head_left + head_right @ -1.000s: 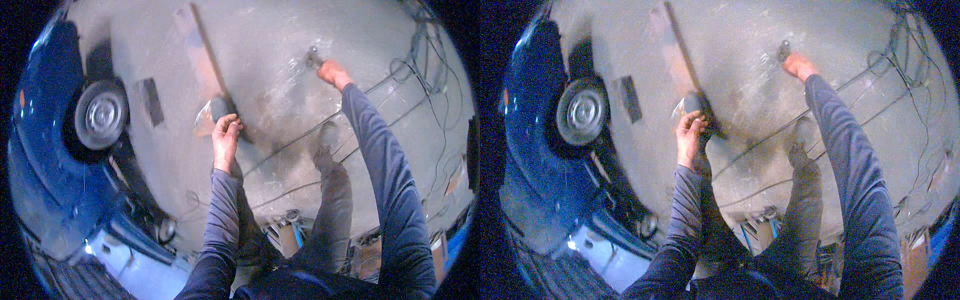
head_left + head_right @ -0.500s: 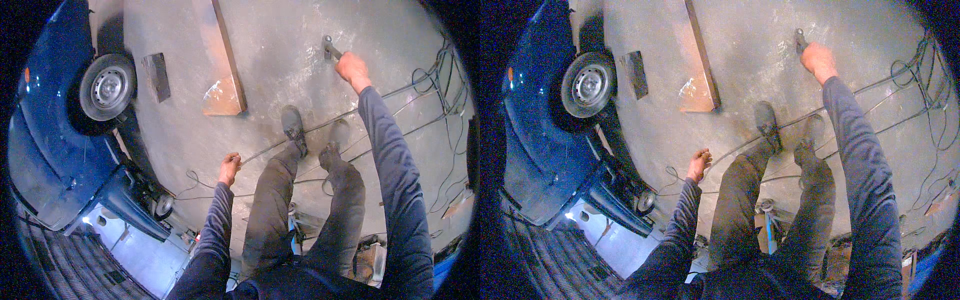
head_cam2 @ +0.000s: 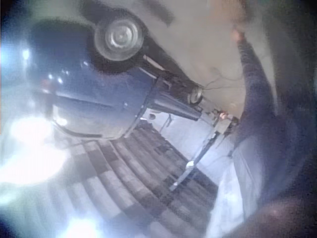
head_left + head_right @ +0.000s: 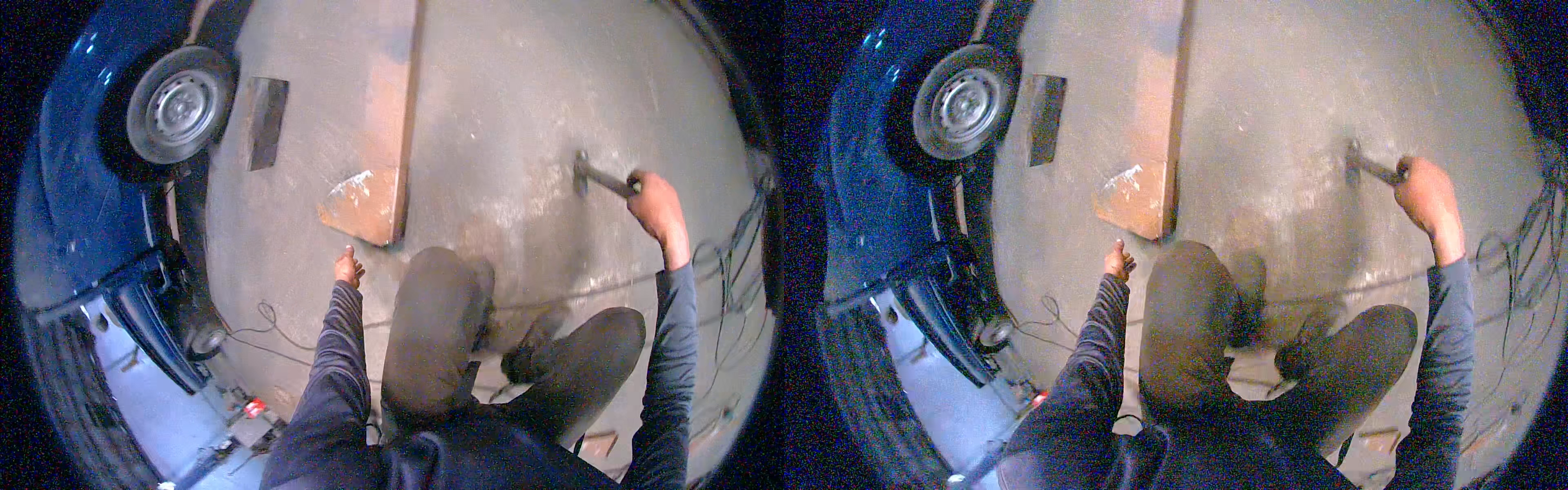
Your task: The person kneels on the floor and uses a hammer to repeatedly strike a rectangular metal piece, breaking it into smaller fragments. The person then stands up and walks across the workshop floor.
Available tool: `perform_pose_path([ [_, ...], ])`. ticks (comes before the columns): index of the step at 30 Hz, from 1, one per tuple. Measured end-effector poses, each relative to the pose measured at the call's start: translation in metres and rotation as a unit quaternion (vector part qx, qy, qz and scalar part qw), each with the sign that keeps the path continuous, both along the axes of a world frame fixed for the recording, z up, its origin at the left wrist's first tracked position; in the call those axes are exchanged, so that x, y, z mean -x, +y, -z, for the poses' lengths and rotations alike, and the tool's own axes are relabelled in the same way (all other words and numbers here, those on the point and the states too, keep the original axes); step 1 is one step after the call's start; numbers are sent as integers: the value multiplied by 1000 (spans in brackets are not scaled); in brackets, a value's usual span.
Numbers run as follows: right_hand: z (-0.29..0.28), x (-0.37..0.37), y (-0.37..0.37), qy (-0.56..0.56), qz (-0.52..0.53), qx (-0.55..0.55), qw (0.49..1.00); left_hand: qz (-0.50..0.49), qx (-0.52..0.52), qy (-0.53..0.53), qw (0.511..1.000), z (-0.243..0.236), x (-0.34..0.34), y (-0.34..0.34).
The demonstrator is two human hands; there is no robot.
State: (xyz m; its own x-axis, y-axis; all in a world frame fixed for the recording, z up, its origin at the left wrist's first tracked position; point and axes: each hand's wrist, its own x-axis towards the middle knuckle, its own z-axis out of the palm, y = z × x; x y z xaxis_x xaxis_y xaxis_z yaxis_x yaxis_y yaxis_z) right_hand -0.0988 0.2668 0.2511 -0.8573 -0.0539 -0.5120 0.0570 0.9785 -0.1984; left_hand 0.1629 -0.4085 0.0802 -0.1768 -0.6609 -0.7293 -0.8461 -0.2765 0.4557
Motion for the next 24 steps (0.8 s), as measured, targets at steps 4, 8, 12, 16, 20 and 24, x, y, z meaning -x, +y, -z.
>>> perform_pose_path([
  [4, 3, 2, -29, 9, -50, -31, 998, -15, 21, 30, 999, 44, 12, -9],
  [8, -5, 12, -46, -10, -69, -38, 997, -50, -10, 119, 992, 75, 37, 11],
  [12, 0, -3, -27, 76, -41, -12, 996, -37, 9, 154, 987, 77, 58, 12],
  [16, -2, -24, -3, -19, 102, 18, 994, -149, -50, 196, 968, 87, 63, 8],
  [20, -2, -29, -10, -66, 182, 58, 979, -194, -59, 261, 944, 108, 43, -34],
  [24, 4, -34, -9, -29, 115, 18, 993, -194, -103, 281, 934, 107, 40, -41],
])
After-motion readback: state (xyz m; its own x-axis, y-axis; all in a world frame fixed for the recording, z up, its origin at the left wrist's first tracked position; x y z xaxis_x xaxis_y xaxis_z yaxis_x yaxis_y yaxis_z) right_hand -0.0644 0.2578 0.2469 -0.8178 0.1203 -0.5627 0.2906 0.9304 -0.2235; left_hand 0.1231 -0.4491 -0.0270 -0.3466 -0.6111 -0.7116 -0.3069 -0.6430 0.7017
